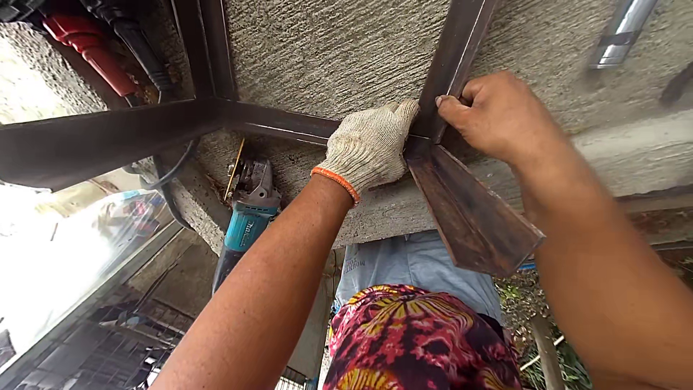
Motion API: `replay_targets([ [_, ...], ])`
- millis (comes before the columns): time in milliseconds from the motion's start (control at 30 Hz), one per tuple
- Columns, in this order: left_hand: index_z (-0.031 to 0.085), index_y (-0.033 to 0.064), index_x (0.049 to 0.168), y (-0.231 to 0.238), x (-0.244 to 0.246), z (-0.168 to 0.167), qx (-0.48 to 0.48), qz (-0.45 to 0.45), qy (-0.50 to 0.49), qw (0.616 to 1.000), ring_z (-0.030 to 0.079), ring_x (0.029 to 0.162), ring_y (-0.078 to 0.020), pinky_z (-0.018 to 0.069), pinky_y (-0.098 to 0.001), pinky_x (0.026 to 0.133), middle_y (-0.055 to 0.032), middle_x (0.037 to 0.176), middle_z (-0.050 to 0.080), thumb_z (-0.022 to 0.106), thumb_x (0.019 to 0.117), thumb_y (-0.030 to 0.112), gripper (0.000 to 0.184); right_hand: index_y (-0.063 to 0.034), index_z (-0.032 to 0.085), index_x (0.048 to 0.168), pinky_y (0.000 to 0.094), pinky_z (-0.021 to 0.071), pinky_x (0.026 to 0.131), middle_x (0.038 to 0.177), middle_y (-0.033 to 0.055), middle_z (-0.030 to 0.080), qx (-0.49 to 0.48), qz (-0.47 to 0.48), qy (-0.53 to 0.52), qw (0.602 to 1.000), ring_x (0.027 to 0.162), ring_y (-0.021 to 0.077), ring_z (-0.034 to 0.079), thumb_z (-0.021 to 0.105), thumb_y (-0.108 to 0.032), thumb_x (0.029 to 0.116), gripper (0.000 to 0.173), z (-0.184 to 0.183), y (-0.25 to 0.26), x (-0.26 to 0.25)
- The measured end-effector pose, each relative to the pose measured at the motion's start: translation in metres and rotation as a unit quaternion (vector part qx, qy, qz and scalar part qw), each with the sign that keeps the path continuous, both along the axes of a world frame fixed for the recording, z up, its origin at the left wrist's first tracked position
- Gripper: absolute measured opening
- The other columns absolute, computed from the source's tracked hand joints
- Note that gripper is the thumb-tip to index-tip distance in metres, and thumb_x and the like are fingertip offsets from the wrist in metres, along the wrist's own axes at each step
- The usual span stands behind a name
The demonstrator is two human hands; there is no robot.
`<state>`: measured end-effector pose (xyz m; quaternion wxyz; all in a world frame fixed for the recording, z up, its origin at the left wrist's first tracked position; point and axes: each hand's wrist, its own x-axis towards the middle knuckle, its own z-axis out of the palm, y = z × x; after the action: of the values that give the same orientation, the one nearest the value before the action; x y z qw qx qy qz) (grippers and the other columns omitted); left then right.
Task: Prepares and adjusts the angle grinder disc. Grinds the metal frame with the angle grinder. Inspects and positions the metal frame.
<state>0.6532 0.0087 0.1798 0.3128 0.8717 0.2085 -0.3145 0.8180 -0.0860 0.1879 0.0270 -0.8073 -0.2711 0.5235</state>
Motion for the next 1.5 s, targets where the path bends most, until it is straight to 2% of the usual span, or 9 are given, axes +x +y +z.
replay_targets([
  [433, 0.062, 0.0186, 0.116, -0.002, 0.002, 0.0, 0.031, -0.006, -0.009, 0.999, 0.069, 0.08, -0.0279, 0.0513, -0.0477, 0.056, -0.0047, 0.098, 0.068, 0.078, 0.0664, 0.031, 0.053, -0.0145, 0.054, 0.067, 0.0511, 0.0403, 0.055, 0.064, 0.0058, 0.055, 0.016, -0.013, 0.01, 1.0, 0.063, 0.0245, 0.058, 0.055, -0.047, 0.101, 0.047, -0.01, -0.006, 0.001],
  [733, 0.062, 0.0166, 0.121, -0.002, -0.007, -0.009, 0.006, -0.018, -0.072, 0.997, 0.069, 0.082, -0.028, 0.0526, -0.0454, 0.057, -0.0056, 0.096, 0.068, 0.077, 0.0689, 0.033, 0.057, -0.0157, 0.056, 0.068, 0.0499, 0.0377, 0.05, 0.059, 0.0049, 0.054, 0.034, 0.007, -0.018, 0.999, 0.055, 0.0238, 0.056, 0.056, -0.055, 0.0992, 0.05, -0.01, -0.01, 0.003],
  [933, 0.063, 0.0131, 0.107, -0.004, -0.014, -0.012, 0.009, -0.022, -0.131, 0.991, 0.068, 0.075, -0.0284, 0.0506, -0.045, 0.053, -0.0065, 0.09, 0.068, 0.077, 0.0709, 0.028, 0.042, -0.0186, 0.05, 0.061, 0.0506, 0.0351, 0.05, 0.057, 0.0026, 0.052, 0.016, 0.003, -0.027, 0.999, 0.055, 0.0226, 0.054, 0.059, -0.052, 0.0919, 0.047, -0.012, -0.006, 0.005],
  [1200, 0.062, 0.0139, 0.12, 0.0, -0.004, -0.005, -0.001, -0.017, -0.062, 0.998, 0.069, 0.078, -0.0313, 0.0507, -0.0506, 0.055, -0.0083, 0.095, 0.069, 0.079, 0.0652, 0.024, 0.058, -0.0197, 0.051, 0.062, 0.049, 0.0369, 0.051, 0.057, 0.0001, 0.051, 0.035, -0.006, 0.022, 0.999, 0.055, 0.0198, 0.053, 0.059, -0.058, 0.0942, 0.051, -0.017, -0.012, 0.013],
  [1267, 0.061, 0.0134, 0.12, 0.0, -0.002, -0.003, 0.003, -0.019, -0.045, 0.999, 0.069, 0.076, -0.0333, 0.0497, -0.0527, 0.055, -0.0097, 0.092, 0.068, 0.078, 0.0649, 0.024, 0.059, -0.0197, 0.055, 0.065, 0.046, 0.0399, 0.051, 0.058, -0.0016, 0.051, 0.068, -0.024, 0.059, 0.996, 0.054, 0.0165, 0.054, 0.056, -0.064, 0.0961, 0.054, -0.018, -0.02, 0.017],
  [1333, 0.061, 0.0128, 0.118, 0.0, -0.001, -0.002, 0.01, -0.018, -0.04, 0.999, 0.068, 0.073, -0.0348, 0.0484, -0.0539, 0.053, -0.0106, 0.087, 0.068, 0.076, 0.0657, 0.024, 0.055, -0.0207, 0.063, 0.074, 0.0383, 0.0505, 0.055, 0.065, -0.0054, 0.059, 0.111, -0.068, 0.091, 0.987, 0.06, 0.0097, 0.061, 0.052, -0.062, 0.1001, 0.05, -0.015, -0.032, 0.021],
  [1400, 0.062, 0.0122, 0.113, -0.001, 0.001, 0.0, 0.011, -0.012, -0.041, 0.999, 0.068, 0.073, -0.035, 0.0479, -0.0545, 0.054, -0.0104, 0.084, 0.067, 0.076, 0.0682, 0.022, 0.048, -0.0203, 0.066, 0.08, 0.0338, 0.0502, 0.056, 0.068, -0.0067, 0.06, 0.148, -0.104, 0.046, 0.982, 0.062, 0.007, 0.06, 0.047, -0.055, 0.1051, 0.047, -0.009, -0.046, 0.021],
  [1433, 0.061, 0.0128, 0.111, -0.001, 0.0, 0.001, 0.016, -0.012, -0.043, 0.999, 0.067, 0.072, -0.034, 0.0478, -0.0538, 0.053, -0.0095, 0.083, 0.066, 0.076, 0.0702, 0.025, 0.045, -0.0179, 0.064, 0.081, 0.0365, 0.0431, 0.054, 0.069, -0.0044, 0.056, 0.157, -0.097, -0.01, 0.983, 0.061, 0.01, 0.055, 0.045, -0.051, 0.1067, 0.046, -0.004, -0.055, 0.019],
  [1500, 0.062, 0.0114, 0.112, -0.001, 0.0, 0.0, 0.02, -0.007, -0.055, 0.998, 0.067, 0.071, -0.0347, 0.0481, -0.0549, 0.054, -0.0107, 0.082, 0.066, 0.077, 0.0705, 0.029, 0.048, -0.011, 0.061, 0.082, 0.0414, 0.0402, 0.057, 0.074, 0.0031, 0.056, 0.178, -0.058, -0.111, 0.976, 0.064, 0.0172, 0.054, 0.046, -0.041, 0.1086, 0.043, 0.006, -0.075, 0.019],
])
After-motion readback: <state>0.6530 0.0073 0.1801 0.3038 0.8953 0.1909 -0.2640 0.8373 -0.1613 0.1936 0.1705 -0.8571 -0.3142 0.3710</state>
